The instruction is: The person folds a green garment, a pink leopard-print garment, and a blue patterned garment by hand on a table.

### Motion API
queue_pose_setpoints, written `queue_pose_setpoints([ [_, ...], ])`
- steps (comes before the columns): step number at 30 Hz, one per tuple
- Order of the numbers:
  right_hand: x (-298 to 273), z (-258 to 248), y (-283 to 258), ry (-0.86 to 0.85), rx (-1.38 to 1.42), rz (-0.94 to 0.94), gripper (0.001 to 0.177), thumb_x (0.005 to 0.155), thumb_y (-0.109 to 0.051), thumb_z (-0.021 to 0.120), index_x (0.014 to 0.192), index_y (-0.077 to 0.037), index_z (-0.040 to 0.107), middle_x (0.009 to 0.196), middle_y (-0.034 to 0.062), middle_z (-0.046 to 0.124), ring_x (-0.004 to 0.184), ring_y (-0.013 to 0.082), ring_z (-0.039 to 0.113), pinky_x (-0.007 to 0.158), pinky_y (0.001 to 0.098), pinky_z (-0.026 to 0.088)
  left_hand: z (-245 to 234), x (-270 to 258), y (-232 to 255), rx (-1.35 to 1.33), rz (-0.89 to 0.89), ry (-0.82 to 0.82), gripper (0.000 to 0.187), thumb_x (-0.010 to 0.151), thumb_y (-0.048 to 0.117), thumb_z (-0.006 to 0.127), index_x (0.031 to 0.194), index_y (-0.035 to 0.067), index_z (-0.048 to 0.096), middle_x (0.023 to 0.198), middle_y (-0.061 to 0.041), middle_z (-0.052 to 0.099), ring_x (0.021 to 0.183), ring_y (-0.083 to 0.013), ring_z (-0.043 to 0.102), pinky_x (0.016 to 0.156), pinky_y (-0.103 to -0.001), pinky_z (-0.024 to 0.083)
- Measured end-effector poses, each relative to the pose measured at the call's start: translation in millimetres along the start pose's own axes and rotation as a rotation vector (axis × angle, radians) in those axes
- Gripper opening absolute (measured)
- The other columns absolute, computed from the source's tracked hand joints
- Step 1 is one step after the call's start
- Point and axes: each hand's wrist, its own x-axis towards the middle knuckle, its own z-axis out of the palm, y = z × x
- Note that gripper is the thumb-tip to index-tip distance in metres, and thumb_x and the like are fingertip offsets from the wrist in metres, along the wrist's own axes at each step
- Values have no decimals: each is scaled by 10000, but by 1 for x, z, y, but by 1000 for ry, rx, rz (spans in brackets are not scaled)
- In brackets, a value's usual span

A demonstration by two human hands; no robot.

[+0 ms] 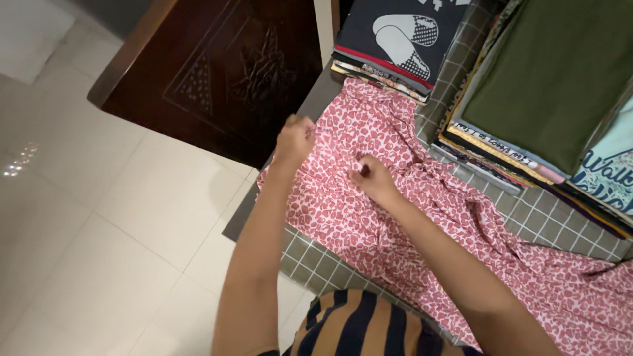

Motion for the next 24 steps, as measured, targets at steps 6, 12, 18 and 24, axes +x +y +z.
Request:
queue_pose_setpoints([
  [6,-33,-20,-10,-166,172,-156,237,885,-216,742,848,-130,525,892,4,610,690,116,546,563,241,486,-62,-20,29,-506,22,-142,150,862,106,783,965,72,679,979,-81,647,830,-175,683,784,-317,600],
  [12,-46,-23,0,-99,-210,-367,136,912,-154,749,1007,-84,681,906,53,617,780,189,560,658,308,525,-99,-35,41,-340,115,-150,95,916,85,677,1008,88,654,1058,-71,663,935,-213,688,831,-340,563],
  [18,-70,-7,15,314,-547,-959,197,969,-19,675,1159,-42,721,1122,116,731,1082,249,656,1018,365,534,-103,-69,11,207,705,199,131,894,84,686,1017,129,701,1106,-29,714,1036,-232,684,953,-431,532],
  [24,-100,16,15,243,-828,-1299,356,960,65,660,1312,16,680,1259,152,718,1278,259,611,1099,344,468,-107,-118,-18,361,672,311,153,865,150,700,1017,148,723,1136,1,711,1096,-199,671,927,-387,485],
])
